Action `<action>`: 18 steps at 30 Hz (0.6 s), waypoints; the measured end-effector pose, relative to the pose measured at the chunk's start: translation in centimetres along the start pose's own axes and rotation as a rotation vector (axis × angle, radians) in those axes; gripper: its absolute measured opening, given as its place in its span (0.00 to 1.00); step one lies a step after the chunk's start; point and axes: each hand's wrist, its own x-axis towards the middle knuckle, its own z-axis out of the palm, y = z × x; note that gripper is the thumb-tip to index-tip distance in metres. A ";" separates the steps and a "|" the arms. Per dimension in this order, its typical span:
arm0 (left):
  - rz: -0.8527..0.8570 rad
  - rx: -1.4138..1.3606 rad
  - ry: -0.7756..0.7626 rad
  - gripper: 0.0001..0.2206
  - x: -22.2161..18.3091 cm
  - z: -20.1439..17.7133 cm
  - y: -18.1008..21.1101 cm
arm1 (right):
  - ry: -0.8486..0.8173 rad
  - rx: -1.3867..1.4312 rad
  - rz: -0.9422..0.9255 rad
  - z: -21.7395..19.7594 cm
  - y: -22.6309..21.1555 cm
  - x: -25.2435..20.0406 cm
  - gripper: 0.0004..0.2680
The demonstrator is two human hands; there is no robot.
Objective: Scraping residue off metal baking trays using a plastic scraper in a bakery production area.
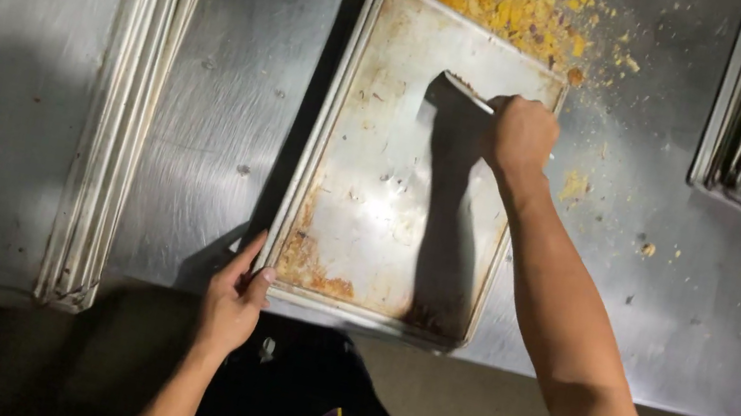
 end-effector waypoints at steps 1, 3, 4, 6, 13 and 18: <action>0.004 0.003 0.017 0.25 0.6 0.2 -0.1 | 0.048 0.016 -0.023 -0.2 0.5 2.4 0.07; 0.008 0.004 0.040 0.24 1.1 0.3 0.0 | 0.097 0.034 -0.052 0.3 1.3 4.5 0.09; 0.013 0.019 0.048 0.24 1.0 0.3 0.0 | 0.073 0.063 -0.018 1.3 1.7 4.3 0.07; -0.017 0.051 0.016 0.24 -1.1 -0.2 -0.5 | 0.005 0.085 0.052 4.1 2.1 -1.5 0.06; 0.036 -0.018 0.020 0.24 0.2 0.5 0.3 | -0.097 0.193 0.029 -4.6 -8.1 -22.5 0.11; 0.008 -0.021 0.024 0.25 0.4 0.4 0.2 | -0.103 0.412 0.093 -8.0 -11.3 -28.5 0.10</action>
